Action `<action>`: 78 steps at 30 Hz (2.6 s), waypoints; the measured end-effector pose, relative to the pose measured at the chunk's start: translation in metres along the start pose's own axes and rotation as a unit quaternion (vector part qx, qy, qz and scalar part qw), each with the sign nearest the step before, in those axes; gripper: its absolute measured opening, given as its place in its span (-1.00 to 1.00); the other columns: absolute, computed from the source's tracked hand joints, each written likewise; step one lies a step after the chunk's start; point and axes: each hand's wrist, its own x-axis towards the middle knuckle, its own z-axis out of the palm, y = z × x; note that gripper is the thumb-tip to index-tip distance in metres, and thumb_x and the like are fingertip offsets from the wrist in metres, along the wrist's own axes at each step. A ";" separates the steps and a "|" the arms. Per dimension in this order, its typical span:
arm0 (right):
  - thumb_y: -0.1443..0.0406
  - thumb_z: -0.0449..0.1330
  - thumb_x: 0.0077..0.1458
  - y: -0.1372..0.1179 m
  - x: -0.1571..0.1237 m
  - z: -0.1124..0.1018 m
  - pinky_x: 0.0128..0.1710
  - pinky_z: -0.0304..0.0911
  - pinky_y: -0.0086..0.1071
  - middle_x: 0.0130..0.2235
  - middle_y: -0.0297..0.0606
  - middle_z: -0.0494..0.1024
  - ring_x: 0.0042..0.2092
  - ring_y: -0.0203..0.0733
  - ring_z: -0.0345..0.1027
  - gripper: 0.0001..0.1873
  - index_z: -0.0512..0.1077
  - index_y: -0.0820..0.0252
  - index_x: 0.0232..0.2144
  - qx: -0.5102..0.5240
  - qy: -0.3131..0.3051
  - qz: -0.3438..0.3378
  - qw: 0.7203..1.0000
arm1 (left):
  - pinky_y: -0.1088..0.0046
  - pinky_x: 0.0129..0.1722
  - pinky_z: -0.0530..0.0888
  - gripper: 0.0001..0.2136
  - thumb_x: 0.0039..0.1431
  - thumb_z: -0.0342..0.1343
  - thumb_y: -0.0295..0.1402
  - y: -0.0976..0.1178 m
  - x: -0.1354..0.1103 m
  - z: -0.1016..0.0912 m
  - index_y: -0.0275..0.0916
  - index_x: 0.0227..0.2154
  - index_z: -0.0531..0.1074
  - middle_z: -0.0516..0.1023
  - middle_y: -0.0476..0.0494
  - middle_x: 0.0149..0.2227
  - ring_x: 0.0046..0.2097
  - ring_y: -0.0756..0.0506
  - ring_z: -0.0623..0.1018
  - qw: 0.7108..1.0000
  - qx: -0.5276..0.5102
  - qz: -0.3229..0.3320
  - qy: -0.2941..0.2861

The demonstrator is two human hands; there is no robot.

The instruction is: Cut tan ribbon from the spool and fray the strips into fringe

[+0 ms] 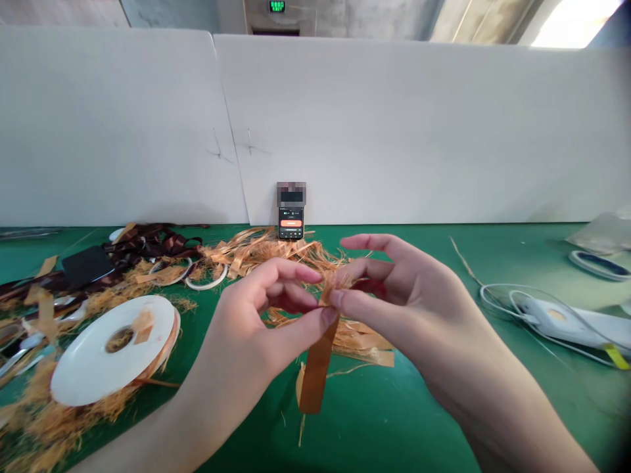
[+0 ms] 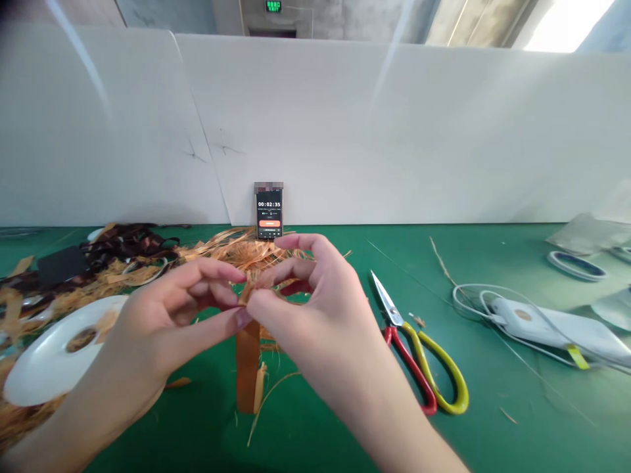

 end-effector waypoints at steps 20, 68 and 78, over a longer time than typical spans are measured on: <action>0.24 0.37 -0.11 0.001 -0.001 -0.001 -0.35 0.43 -0.41 -0.37 -0.31 0.65 -0.31 -0.19 0.54 -0.56 0.33 0.10 -0.16 -0.003 0.056 -0.038 0.998 | 0.61 -0.43 0.48 -0.81 -0.05 0.32 -0.27 -0.002 0.001 -0.002 -0.12 -0.35 0.47 0.49 0.07 -0.46 -0.36 0.00 0.51 0.998 -0.043 -0.004 0.033; 0.32 0.36 -0.04 0.004 0.001 -0.005 -0.30 0.37 -0.60 -0.41 -0.43 0.58 -0.31 -0.38 0.49 -0.77 0.41 0.16 -0.30 0.173 -0.018 0.005 0.985 | 0.65 -0.39 0.49 -0.72 -0.04 0.35 -0.30 -0.001 0.002 -0.001 -0.12 -0.24 0.47 0.57 0.07 -0.42 -0.32 0.02 0.58 0.988 -0.150 -0.040 0.004; 0.32 0.42 -0.16 -0.002 0.001 -0.003 -0.41 0.37 -0.52 -0.44 -0.39 0.62 -0.38 -0.29 0.52 -0.65 0.40 0.14 -0.30 0.159 -0.038 0.049 0.985 | 0.48 -0.31 0.54 -0.60 -0.10 0.37 -0.34 0.006 0.001 0.002 -0.15 -0.15 0.43 0.63 0.04 -0.47 -0.35 -0.06 0.63 0.989 -0.126 -0.072 -0.037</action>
